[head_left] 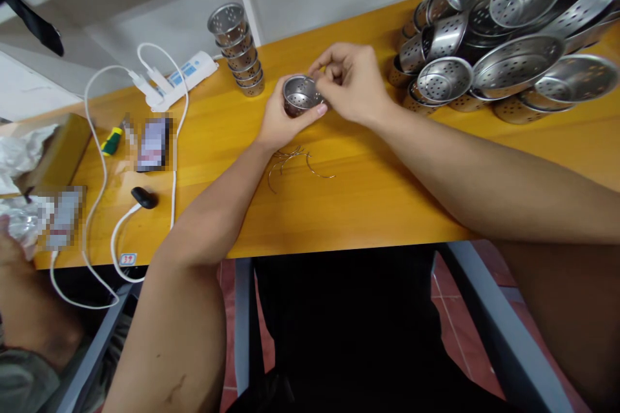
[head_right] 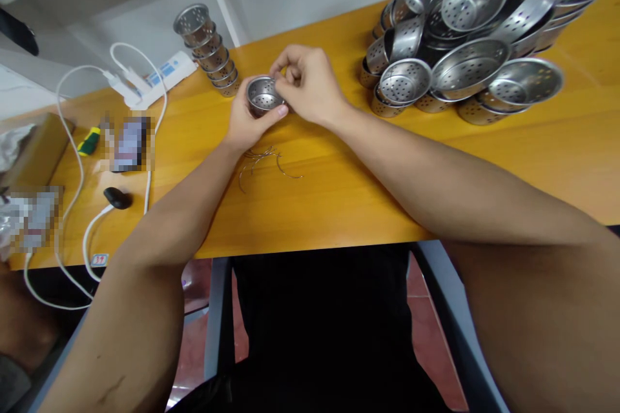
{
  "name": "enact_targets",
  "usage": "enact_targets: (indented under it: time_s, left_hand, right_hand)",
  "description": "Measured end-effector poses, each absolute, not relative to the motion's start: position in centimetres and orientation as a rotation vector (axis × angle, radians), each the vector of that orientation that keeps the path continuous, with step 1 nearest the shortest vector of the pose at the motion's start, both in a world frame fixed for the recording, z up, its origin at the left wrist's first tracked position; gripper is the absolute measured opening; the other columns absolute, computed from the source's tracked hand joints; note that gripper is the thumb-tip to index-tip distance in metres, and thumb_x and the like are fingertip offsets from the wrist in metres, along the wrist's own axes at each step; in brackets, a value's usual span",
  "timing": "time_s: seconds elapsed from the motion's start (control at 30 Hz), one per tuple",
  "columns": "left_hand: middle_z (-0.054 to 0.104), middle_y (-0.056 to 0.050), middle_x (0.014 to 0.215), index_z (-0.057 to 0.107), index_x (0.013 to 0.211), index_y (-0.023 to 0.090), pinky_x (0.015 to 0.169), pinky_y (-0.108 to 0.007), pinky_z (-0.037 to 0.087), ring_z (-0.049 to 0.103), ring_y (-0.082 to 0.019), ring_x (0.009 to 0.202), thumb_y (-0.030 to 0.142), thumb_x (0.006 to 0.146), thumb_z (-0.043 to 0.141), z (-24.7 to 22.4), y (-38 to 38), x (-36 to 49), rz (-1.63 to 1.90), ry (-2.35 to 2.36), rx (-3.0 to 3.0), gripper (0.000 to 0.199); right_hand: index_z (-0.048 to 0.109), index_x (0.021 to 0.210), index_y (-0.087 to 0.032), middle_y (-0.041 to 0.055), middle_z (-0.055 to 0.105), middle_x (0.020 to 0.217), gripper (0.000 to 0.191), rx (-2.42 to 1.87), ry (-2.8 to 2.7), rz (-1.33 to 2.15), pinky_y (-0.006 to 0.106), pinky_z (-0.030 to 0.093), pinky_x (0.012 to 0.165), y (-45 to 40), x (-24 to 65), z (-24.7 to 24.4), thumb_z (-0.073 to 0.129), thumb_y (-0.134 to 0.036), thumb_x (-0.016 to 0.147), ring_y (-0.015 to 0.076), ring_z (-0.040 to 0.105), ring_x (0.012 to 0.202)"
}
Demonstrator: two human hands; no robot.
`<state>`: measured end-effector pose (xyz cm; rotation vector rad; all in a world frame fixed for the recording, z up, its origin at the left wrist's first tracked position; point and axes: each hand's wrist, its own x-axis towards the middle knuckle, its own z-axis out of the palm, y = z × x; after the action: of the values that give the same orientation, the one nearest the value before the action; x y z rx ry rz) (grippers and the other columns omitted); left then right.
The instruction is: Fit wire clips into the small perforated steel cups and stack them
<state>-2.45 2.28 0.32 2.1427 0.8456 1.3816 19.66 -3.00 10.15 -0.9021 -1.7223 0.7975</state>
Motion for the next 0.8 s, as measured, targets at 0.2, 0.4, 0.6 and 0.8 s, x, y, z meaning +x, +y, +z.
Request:
enact_targets:
  time_s: [0.2, 0.4, 0.6, 0.8]
  left_hand:
    - [0.083, -0.008, 0.141, 0.070, 0.149, 0.030, 0.133, -0.057, 0.065, 0.084, -0.029, 0.137, 0.103, 0.099, 0.068, -0.5, 3.7, -3.8, 1.279, 0.825, 2.032, 0.088]
    - [0.081, -0.009, 0.146, 0.064, 0.152, 0.032, 0.133, -0.058, 0.064, 0.083, -0.031, 0.141, 0.101, 0.087, 0.087, -1.1, 4.1, -3.5, 1.292, 0.781, 2.070, 0.098]
    - [0.079, -0.012, 0.149, 0.061, 0.156, 0.030, 0.140, -0.061, 0.058, 0.080, -0.034, 0.147, 0.097, 0.089, 0.089, -1.1, 4.2, -3.6, 1.303, 0.884, 2.132, 0.098]
    - [0.078, -0.010, 0.150, 0.057, 0.161, 0.032, 0.140, -0.061, 0.058, 0.079, -0.033, 0.149, 0.093, 0.092, 0.089, -1.5, 4.3, -3.8, 1.289, 0.850, 2.180, 0.097]
  right_hand:
    - [0.077, 0.112, -0.029, -0.0007, 0.079, 0.093, 0.077, -0.739, -1.805, 1.233, 0.039, 0.042, 0.064, -2.7, 20.8, 11.4, 0.105, -0.094, 0.080, 0.0162, 0.056, 0.063]
    - [0.067, 0.098, -0.032, -0.0057, 0.065, 0.071, 0.081, -0.738, -1.847, 1.222, 0.039, 0.038, 0.065, -2.4, 20.7, 10.9, 0.107, -0.098, 0.073, 0.0180, 0.052, 0.062]
    - [0.065, 0.097, -0.032, -0.0054, 0.065, 0.068, 0.088, -0.776, -1.847, 1.235, 0.038, 0.038, 0.066, -2.0, 20.3, 10.7, 0.107, -0.103, 0.067, 0.0171, 0.053, 0.062]
    - [0.068, 0.094, -0.031, -0.0028, 0.066, 0.071, 0.085, -0.822, -1.876, 1.264, 0.041, 0.040, 0.070, -2.3, 20.5, 11.3, 0.111, -0.098, 0.063, 0.0185, 0.055, 0.065]
